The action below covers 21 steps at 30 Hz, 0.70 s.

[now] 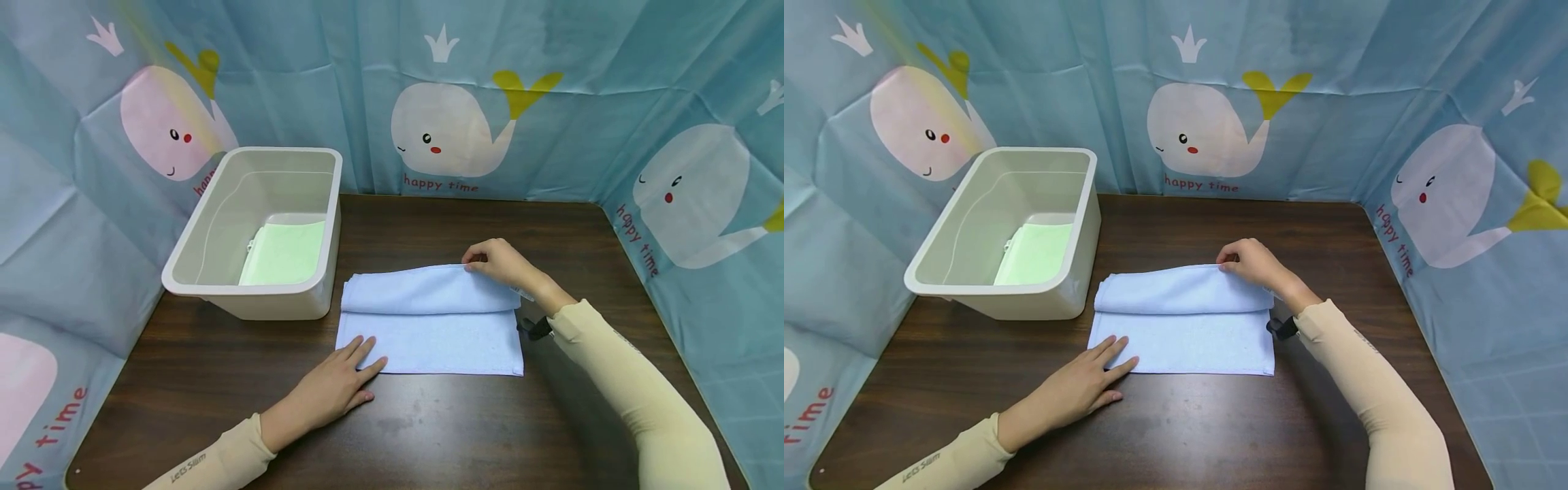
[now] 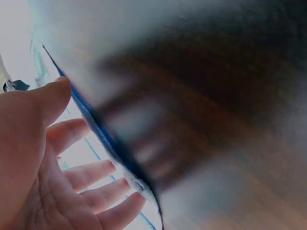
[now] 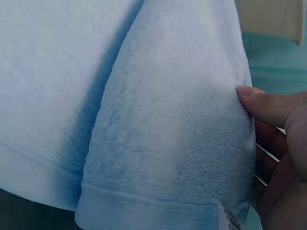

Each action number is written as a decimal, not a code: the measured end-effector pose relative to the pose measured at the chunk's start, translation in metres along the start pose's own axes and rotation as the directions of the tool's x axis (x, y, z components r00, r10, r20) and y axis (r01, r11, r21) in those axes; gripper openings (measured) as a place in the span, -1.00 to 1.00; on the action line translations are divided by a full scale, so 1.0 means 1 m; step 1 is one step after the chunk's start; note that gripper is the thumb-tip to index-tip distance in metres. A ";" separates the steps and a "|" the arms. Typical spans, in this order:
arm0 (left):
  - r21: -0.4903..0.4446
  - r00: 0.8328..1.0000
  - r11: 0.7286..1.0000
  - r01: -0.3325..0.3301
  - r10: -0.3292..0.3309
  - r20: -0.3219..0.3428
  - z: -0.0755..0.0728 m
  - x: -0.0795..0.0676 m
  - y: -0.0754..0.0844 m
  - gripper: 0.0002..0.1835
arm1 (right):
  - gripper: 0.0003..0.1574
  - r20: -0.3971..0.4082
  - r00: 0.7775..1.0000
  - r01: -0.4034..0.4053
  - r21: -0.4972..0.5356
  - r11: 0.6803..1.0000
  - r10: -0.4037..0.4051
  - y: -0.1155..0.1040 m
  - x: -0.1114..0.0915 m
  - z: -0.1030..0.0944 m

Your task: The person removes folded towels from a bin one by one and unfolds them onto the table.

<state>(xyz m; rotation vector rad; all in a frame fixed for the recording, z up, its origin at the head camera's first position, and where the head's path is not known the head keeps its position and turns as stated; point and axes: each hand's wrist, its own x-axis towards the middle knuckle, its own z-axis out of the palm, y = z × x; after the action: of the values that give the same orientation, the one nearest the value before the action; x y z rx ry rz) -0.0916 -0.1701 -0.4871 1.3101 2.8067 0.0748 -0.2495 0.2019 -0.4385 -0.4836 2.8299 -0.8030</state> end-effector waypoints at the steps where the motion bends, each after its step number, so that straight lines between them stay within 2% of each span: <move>1: -0.002 1.000 1.000 0.000 0.000 -0.001 0.000 0.000 0.000 -0.40 | -0.90 -0.012 1.000 -0.001 0.008 1.000 0.001 0.002 0.002 -0.001; 6: -0.006 1.000 1.000 0.003 -0.003 -0.003 0.000 0.001 0.002 -0.40 | -0.90 -0.082 0.997 -0.005 0.032 0.999 0.008 0.012 0.013 -0.004; 11: -0.015 1.000 1.000 0.010 -0.010 0.006 0.001 0.003 0.003 -0.40 | -0.89 -0.135 0.991 0.006 -0.008 1.000 -0.007 0.019 0.026 -0.005; 21: 0.006 1.000 1.000 0.007 -0.008 0.008 -0.006 0.003 0.003 -0.43 | -0.84 -0.166 0.986 -0.015 -0.030 0.999 0.010 0.023 0.053 -0.010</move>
<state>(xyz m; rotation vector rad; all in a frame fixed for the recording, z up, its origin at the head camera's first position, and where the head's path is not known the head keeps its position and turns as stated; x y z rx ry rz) -0.0917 -0.1664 -0.4812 1.2981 2.8074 0.0612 -0.3076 0.2072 -0.4458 -0.4207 2.9991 -0.8339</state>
